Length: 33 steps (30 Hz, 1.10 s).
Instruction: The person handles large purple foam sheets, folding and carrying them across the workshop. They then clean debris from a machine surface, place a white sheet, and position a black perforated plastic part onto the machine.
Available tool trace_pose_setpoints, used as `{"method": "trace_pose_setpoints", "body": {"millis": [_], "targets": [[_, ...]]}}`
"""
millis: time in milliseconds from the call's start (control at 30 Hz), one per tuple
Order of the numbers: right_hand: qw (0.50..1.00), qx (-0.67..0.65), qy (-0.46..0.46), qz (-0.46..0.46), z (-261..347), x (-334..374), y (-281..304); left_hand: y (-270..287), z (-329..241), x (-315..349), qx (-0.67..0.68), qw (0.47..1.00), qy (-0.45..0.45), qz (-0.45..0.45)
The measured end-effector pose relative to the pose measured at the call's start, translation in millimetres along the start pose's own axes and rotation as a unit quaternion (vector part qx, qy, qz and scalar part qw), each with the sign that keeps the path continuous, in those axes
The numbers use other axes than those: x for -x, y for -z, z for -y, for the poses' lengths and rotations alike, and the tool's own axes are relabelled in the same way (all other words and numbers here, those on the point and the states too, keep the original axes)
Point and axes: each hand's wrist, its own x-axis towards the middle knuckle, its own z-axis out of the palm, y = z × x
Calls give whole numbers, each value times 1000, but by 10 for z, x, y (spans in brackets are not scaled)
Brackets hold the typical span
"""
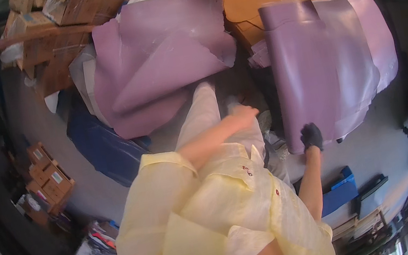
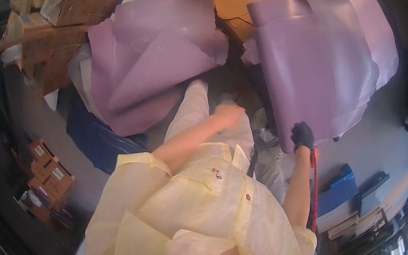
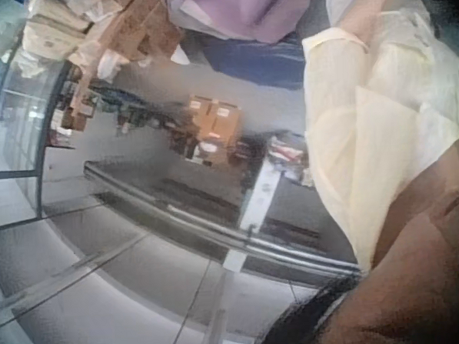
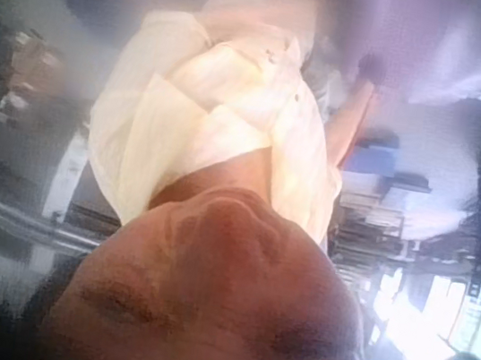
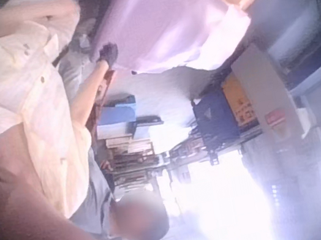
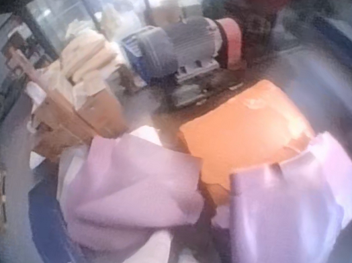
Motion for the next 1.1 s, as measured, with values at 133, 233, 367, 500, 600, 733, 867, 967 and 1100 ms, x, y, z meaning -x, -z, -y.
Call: {"method": "trace_pose_setpoints", "body": {"millis": [133, 233, 367, 500, 600, 733, 867, 967, 1100], "targets": [[999, 33, 8, -24, 911, -285, -815, -137, 1027, 442, 258, 951, 77, -149], [997, 48, 48, -27, 879, -514, -1331, -261, 1718, 766, 486, 821, 169, -249], [970, 162, -97, 151, 992, -834, -1885, -530, 2551, 1316, 680, 630, 259, -273], [962, 247, -60, 97, 1424, -985, -2597, -1035, 3203, 1920, 701, 568, 333, -275], [947, 303, 37, 100, 1834, -1276, -3097, -1576, 3662, 2206, 720, 504, 379, -291], [896, 419, 69, 127, 2484, -1812, -3551, -2116, 4249, 2302, 650, 522, 447, -325], [877, 450, -7, 170, 2872, -2458, -3945, -1926, 4828, 2303, 627, 450, 465, -433], [904, 409, 20, 125, 2768, -3006, -4233, -1638, 5400, 2245, 622, 386, 432, -526], [895, 409, -6, 181, 2490, -3517, -4441, -1375, 6011, 2112, 613, 351, 414, -574]]}}
